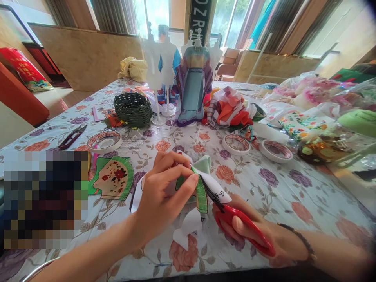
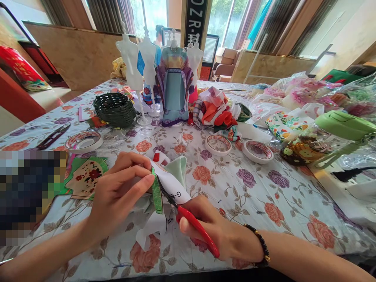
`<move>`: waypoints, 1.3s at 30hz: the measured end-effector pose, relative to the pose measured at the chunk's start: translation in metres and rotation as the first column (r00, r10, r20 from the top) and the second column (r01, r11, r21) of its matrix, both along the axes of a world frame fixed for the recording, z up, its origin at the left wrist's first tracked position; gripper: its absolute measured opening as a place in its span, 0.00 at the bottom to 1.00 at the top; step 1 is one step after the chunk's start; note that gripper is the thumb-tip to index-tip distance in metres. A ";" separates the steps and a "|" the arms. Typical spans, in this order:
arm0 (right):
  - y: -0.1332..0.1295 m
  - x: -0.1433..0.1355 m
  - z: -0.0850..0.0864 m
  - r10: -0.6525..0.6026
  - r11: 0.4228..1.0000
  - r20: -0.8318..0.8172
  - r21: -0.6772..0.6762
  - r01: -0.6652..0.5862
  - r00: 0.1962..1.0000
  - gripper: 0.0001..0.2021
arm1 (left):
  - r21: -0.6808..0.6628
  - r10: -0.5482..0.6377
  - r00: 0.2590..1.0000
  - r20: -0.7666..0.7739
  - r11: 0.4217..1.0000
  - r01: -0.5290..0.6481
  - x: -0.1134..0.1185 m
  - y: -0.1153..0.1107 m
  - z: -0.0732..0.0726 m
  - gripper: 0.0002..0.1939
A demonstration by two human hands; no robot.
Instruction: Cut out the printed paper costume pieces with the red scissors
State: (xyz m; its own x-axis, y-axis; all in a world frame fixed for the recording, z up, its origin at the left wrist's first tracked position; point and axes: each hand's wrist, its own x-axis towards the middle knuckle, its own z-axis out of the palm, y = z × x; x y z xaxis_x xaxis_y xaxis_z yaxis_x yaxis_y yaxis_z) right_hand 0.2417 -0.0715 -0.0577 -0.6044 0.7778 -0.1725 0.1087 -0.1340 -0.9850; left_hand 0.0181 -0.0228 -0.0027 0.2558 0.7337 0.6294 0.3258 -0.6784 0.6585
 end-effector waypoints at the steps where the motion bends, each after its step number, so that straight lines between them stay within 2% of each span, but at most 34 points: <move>1: 0.000 -0.001 0.002 0.016 1.000 -0.009 0.004 -0.016 1.000 0.27 | 0.001 0.001 1.000 -0.002 1.000 -0.001 0.000 0.000 0.000 0.10; 4: 0.000 -0.005 0.013 0.037 0.999 0.027 0.001 -0.037 0.999 0.28 | 0.006 0.008 1.000 -0.009 1.000 -0.008 0.001 0.000 0.000 0.10; 10: 0.000 -0.014 0.033 0.002 0.997 0.124 -0.081 0.008 0.992 0.33 | 0.011 0.027 1.000 -0.009 1.000 -0.027 0.001 0.000 0.002 0.10; 12: 0.001 -0.015 0.032 0.010 0.997 0.118 -0.080 0.000 0.993 0.33 | 0.008 0.027 1.000 -0.009 1.000 -0.027 0.001 0.000 0.002 0.10; 19: 0.005 -0.012 0.026 0.115 0.991 0.066 0.063 -0.119 0.991 0.31 | 0.009 0.017 1.000 0.019 1.000 -0.018 0.000 0.001 -0.001 0.09; 31: 0.003 -0.013 0.022 0.116 0.993 0.028 0.023 -0.117 0.993 0.31 | -0.019 -0.001 1.000 -0.009 1.000 0.001 -0.001 0.001 0.000 0.10; 39: 0.003 -0.007 0.007 0.095 0.995 -0.042 0.022 -0.094 0.995 0.29 | 0.002 -0.009 1.000 -0.018 1.000 0.009 0.000 0.000 0.000 0.10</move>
State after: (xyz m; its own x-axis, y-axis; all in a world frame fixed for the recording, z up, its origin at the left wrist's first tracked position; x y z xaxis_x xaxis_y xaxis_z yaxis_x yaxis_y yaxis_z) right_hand 0.2346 -0.0689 -0.0503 -0.6820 0.7198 -0.1297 0.0774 -0.1053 -0.9914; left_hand 0.0177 -0.0232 -0.0027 0.2739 0.7304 0.6257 0.3318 -0.6824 0.6513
